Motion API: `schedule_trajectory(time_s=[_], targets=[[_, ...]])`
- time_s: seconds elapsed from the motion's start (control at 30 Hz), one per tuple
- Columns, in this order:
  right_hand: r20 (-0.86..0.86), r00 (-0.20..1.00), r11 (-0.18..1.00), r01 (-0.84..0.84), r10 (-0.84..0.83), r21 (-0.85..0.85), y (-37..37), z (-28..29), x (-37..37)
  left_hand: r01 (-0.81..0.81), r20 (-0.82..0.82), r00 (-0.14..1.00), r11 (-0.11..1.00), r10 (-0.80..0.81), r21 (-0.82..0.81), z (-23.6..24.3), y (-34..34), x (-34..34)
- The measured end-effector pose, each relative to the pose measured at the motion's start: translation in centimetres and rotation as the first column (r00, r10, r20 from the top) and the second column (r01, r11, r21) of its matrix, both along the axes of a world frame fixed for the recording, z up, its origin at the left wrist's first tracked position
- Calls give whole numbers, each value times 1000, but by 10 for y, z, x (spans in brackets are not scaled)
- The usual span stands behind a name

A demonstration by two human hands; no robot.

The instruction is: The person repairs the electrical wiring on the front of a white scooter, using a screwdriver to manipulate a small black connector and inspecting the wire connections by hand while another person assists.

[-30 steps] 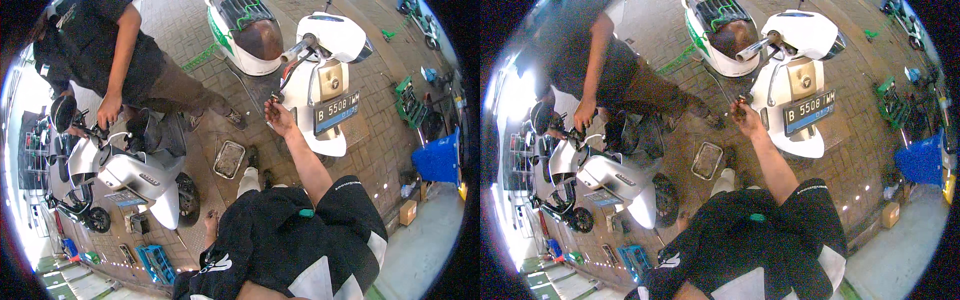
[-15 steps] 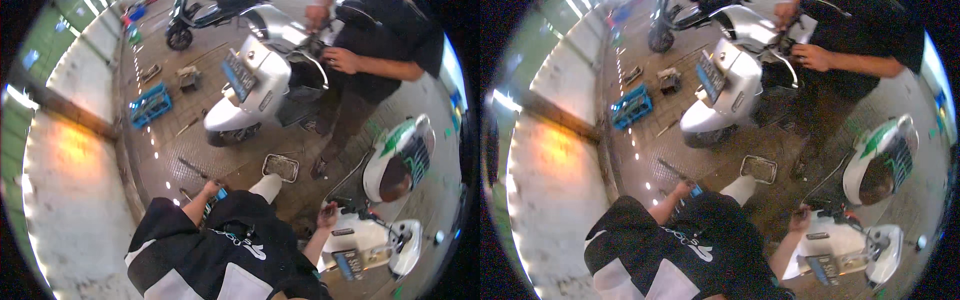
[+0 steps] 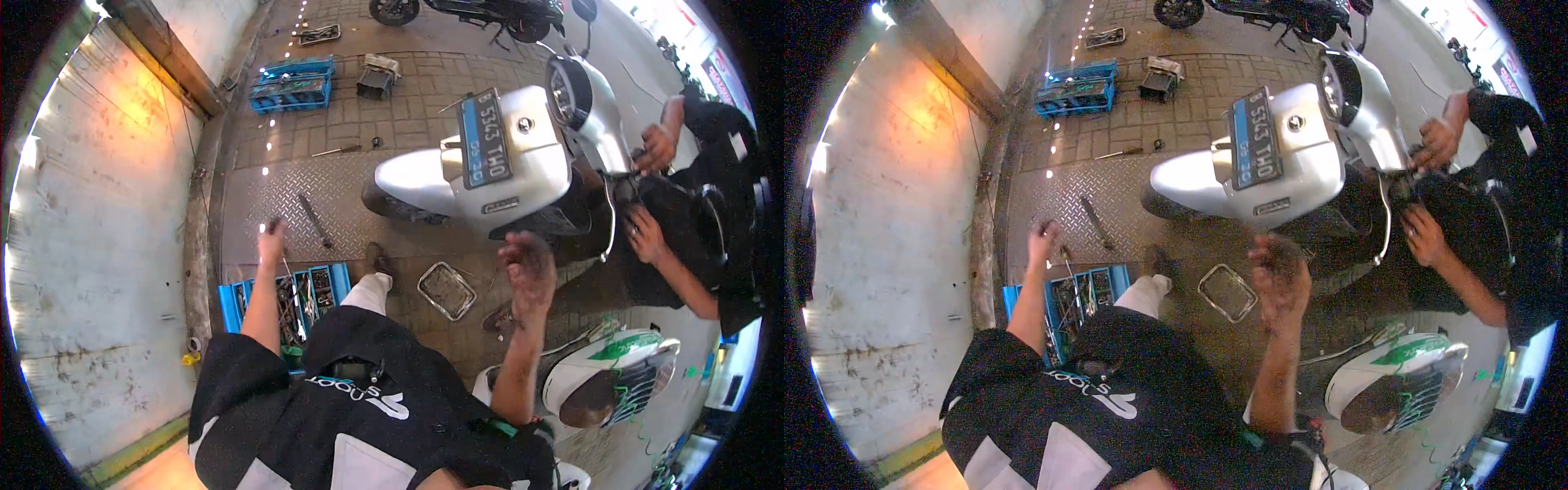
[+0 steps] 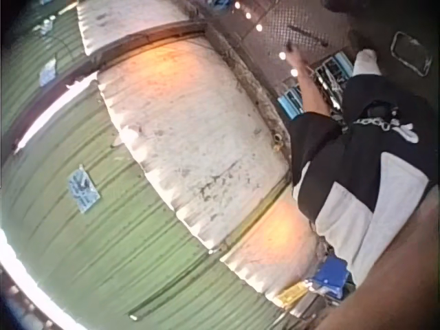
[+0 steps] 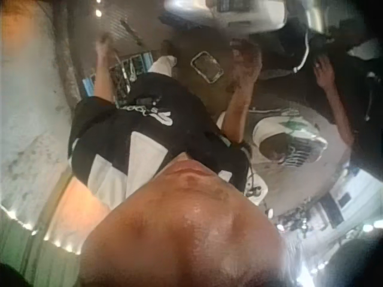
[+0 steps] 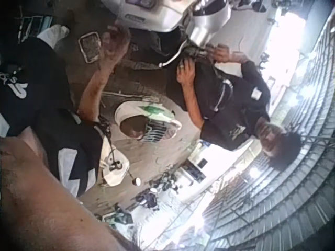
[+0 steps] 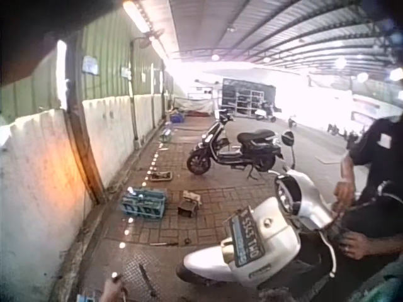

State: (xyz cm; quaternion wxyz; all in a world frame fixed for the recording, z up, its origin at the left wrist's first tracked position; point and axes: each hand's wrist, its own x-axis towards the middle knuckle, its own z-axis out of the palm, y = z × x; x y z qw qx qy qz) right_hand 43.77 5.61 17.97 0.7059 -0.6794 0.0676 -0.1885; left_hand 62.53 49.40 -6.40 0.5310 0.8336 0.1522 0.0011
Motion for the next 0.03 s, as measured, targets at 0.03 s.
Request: schedule_trajectory(time_s=[0.03], targets=[[54, 995, 980, -70, 81, -188, 10, 29, 29, -26, 140, 990, 999, 30, -31, 31, 3, 23]])
